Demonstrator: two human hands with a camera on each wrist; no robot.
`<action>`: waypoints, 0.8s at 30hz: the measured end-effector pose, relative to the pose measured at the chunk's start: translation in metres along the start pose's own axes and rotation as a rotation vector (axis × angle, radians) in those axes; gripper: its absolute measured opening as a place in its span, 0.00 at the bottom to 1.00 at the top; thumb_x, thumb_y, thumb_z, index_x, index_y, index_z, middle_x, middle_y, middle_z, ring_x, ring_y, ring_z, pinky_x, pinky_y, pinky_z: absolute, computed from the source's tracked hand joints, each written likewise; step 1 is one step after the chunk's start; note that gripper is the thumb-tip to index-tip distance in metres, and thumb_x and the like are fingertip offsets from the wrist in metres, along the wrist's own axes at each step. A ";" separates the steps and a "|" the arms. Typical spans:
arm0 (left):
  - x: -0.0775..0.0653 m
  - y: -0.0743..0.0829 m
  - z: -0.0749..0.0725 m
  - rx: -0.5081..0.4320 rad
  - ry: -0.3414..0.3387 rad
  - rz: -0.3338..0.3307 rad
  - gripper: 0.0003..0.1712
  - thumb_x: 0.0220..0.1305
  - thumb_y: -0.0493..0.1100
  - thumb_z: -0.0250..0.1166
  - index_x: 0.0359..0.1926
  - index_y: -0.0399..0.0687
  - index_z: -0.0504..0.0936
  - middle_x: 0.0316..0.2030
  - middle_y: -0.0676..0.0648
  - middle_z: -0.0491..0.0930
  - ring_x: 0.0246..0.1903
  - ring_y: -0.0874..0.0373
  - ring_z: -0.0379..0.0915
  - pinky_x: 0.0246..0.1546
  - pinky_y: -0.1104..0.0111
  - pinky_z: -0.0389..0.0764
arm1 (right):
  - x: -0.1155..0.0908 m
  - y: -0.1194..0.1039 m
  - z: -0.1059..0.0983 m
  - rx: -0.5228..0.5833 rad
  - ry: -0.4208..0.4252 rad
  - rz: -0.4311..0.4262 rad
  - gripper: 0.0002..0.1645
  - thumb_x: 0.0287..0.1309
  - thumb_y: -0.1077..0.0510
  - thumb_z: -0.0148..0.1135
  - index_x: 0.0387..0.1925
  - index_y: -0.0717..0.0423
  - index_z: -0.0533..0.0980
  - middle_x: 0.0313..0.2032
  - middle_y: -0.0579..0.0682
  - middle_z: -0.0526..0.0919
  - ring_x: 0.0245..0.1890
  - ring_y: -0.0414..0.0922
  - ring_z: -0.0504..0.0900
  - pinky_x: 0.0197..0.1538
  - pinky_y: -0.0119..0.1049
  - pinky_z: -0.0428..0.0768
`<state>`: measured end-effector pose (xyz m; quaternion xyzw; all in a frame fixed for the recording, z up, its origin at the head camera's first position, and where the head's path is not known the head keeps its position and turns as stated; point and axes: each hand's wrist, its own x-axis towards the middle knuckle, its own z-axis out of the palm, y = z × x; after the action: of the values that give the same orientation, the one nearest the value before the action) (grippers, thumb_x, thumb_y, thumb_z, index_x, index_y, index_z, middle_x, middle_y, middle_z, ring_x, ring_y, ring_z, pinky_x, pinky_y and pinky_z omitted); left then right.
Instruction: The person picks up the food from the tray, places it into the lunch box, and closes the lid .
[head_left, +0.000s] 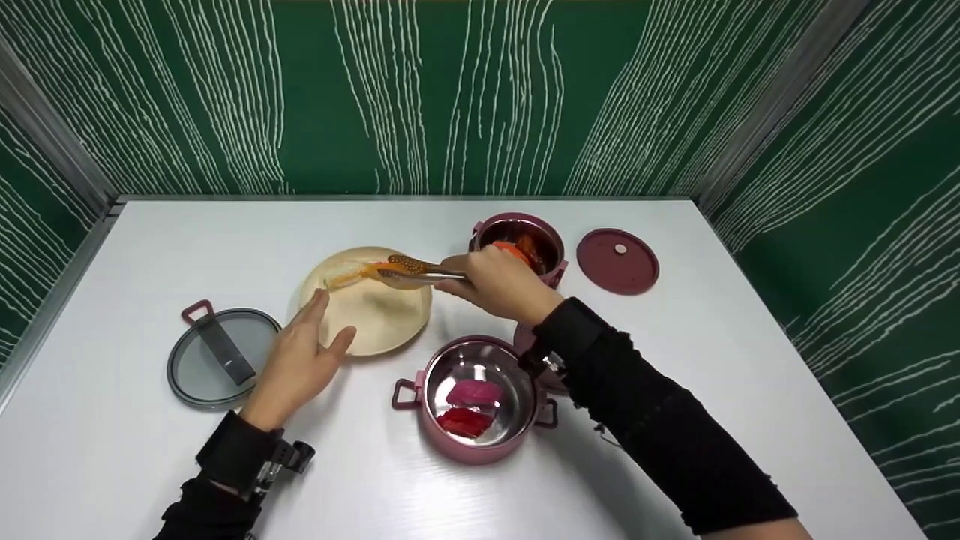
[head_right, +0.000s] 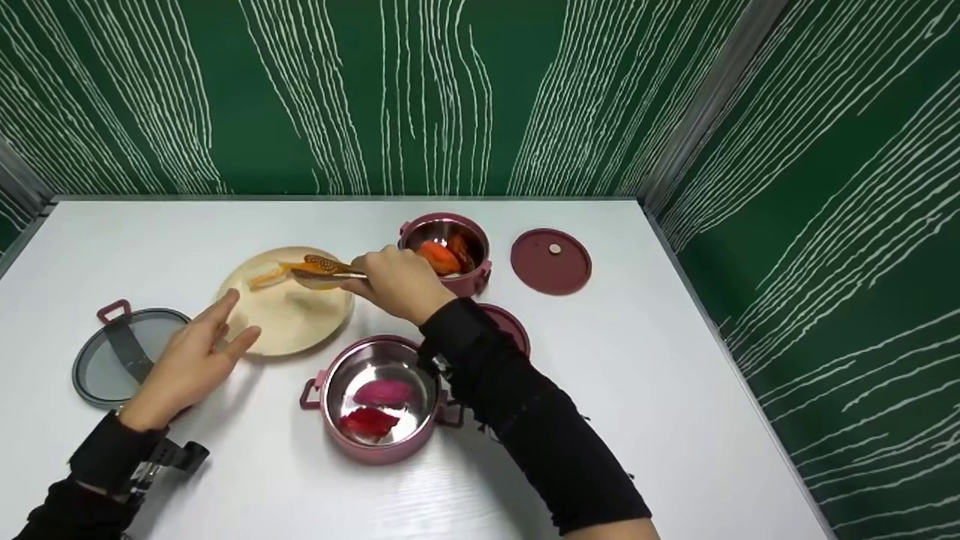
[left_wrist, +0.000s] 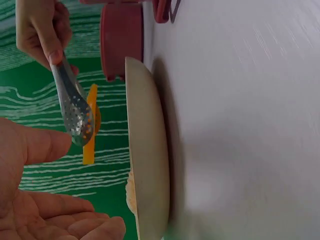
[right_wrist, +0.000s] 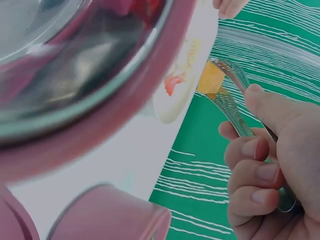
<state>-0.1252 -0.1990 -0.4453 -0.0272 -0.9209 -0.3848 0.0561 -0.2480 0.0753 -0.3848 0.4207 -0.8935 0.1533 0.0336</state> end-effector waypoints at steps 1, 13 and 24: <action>-0.001 0.002 0.001 -0.004 0.005 0.020 0.42 0.76 0.48 0.61 0.78 0.28 0.54 0.78 0.29 0.53 0.76 0.34 0.52 0.78 0.46 0.52 | -0.003 0.001 -0.002 0.009 0.009 -0.008 0.17 0.73 0.48 0.63 0.46 0.56 0.87 0.34 0.50 0.89 0.30 0.46 0.82 0.37 0.45 0.83; -0.010 0.024 0.020 -0.128 -0.002 0.162 0.38 0.72 0.44 0.67 0.76 0.35 0.64 0.73 0.32 0.65 0.61 0.32 0.76 0.62 0.51 0.78 | -0.047 0.005 -0.032 0.082 0.046 0.017 0.23 0.74 0.43 0.60 0.59 0.51 0.83 0.40 0.47 0.87 0.32 0.41 0.84 0.39 0.40 0.85; -0.022 0.041 0.036 -0.159 -0.130 0.196 0.41 0.71 0.50 0.69 0.77 0.39 0.65 0.74 0.37 0.66 0.69 0.40 0.69 0.68 0.54 0.73 | -0.088 0.008 -0.053 0.109 0.044 0.029 0.24 0.73 0.42 0.61 0.60 0.49 0.83 0.43 0.43 0.90 0.27 0.35 0.79 0.35 0.33 0.80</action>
<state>-0.1027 -0.1448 -0.4442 -0.1464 -0.8822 -0.4464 0.0312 -0.2012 0.1614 -0.3527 0.4056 -0.8888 0.2114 0.0281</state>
